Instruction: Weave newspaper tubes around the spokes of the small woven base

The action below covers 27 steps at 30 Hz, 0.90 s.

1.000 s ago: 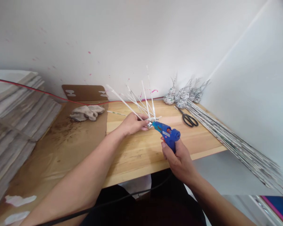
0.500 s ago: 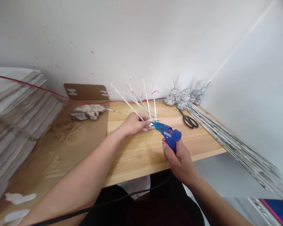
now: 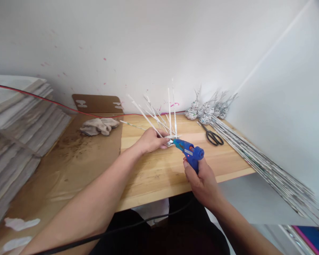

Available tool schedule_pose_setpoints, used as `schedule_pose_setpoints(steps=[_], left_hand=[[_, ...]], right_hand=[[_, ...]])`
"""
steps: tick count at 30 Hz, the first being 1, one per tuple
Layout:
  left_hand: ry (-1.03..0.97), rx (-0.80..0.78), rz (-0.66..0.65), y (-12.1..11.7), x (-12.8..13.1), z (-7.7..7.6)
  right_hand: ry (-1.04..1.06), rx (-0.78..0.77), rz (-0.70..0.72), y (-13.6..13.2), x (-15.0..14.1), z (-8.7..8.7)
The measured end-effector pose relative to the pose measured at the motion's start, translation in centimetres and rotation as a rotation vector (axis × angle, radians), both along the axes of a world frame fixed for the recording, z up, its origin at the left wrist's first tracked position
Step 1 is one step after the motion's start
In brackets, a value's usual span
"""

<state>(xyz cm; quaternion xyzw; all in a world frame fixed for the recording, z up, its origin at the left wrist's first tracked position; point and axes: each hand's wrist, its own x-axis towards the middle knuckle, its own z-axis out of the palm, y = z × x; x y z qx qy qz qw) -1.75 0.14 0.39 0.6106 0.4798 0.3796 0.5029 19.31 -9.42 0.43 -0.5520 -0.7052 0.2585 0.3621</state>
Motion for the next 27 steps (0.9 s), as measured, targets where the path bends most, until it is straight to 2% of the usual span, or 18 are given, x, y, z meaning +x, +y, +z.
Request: schedule_pose_setpoints(steps=[11,17,23,27], left_hand=[[-0.036,-0.016,0.003,0.1,0.1,0.0],[-0.048,-0.014,-0.041,0.1,0.0,-0.1],[-0.063,-0.027,-0.021,0.1,-0.1,0.3],[-0.147,-0.037,0.001,0.2,0.1,0.4]], right_hand=[[-0.058,-0.014,-0.009,-0.2,0.3,0.2],[-0.117,-0.046,-0.007,-0.4,0.5,0.6],[-0.156,-0.062,0.041,-1.2,1.0,2.9],[-0.053,-0.077,0.101,-2.4,0.8,5.1]])
